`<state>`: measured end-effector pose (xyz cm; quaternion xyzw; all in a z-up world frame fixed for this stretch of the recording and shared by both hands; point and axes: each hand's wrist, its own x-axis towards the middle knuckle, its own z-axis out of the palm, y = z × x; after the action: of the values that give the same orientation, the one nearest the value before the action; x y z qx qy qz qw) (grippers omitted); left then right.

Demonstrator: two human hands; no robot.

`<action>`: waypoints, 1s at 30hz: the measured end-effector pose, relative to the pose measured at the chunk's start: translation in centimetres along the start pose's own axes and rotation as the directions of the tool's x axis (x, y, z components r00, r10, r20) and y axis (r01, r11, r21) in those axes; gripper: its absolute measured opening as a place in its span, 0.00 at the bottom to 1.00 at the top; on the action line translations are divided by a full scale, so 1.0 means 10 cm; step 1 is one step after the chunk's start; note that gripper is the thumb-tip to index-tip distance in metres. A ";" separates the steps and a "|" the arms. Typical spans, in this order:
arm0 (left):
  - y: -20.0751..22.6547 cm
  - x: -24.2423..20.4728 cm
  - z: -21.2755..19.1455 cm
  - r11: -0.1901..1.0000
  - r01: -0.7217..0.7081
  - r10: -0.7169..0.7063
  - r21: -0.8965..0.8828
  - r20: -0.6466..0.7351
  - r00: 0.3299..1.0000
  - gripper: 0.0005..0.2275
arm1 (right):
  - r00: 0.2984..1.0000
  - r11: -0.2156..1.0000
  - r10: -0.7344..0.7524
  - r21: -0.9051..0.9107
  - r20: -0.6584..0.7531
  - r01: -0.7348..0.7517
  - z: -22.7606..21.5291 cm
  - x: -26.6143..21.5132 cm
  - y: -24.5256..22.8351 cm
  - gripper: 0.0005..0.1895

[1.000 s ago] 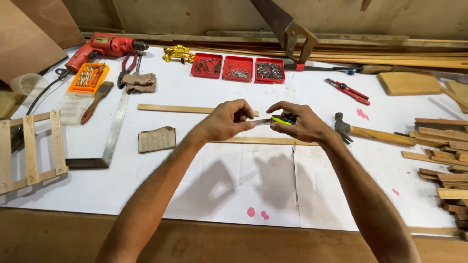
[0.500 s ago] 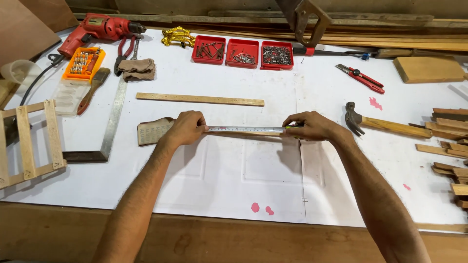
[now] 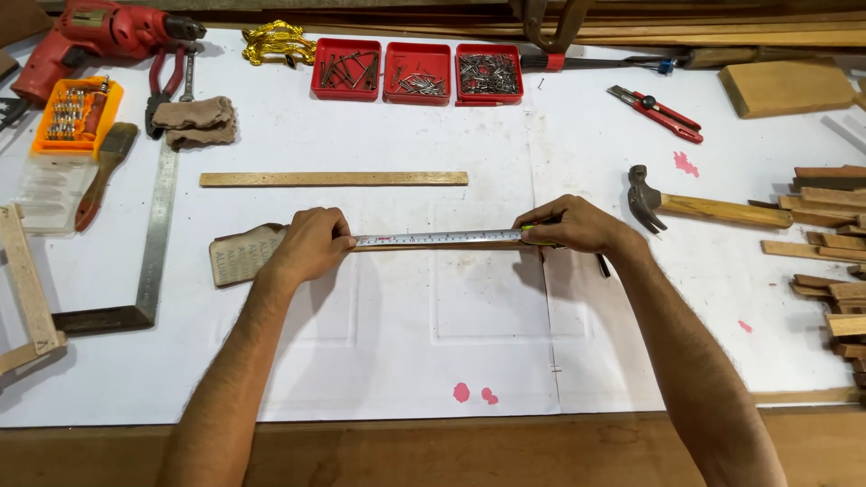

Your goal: The person hammers nails into small wooden slat frames on a workbench, taking nails from red trays and driving them into the joints. They then pick up and align wooden slats, measure pieces with a tape measure, rub a sanding block over a slat, and lay out slats to assemble another frame.

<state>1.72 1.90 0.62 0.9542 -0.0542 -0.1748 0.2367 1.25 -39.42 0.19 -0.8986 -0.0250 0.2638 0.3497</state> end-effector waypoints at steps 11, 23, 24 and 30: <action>0.03 0.00 0.00 0.998 0.055 -0.056 0.029 0.041 0.998 0.10 | 1.000 0.999 -0.017 0.032 0.010 0.016 0.01 0.00 0.00 0.21; 0.00 -0.04 0.04 0.998 -0.025 0.027 0.060 -0.038 0.999 0.10 | 0.997 0.994 -0.081 0.071 -0.012 0.082 0.02 -0.05 0.04 0.21; 0.02 -0.05 0.03 0.997 -0.029 0.032 0.068 -0.042 0.999 0.09 | 0.995 0.992 -0.096 0.080 0.000 0.096 0.00 -0.08 0.03 0.21; 0.50 -0.19 -0.05 0.985 -0.120 0.130 0.126 -0.079 0.988 0.10 | 0.986 0.990 -0.136 -0.062 -0.096 0.130 -0.13 -0.21 0.14 0.24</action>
<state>0.01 -1.97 3.97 0.9682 -0.1141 -0.1142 0.1909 -0.12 -41.75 1.09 -0.9164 -0.0746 0.1937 0.3423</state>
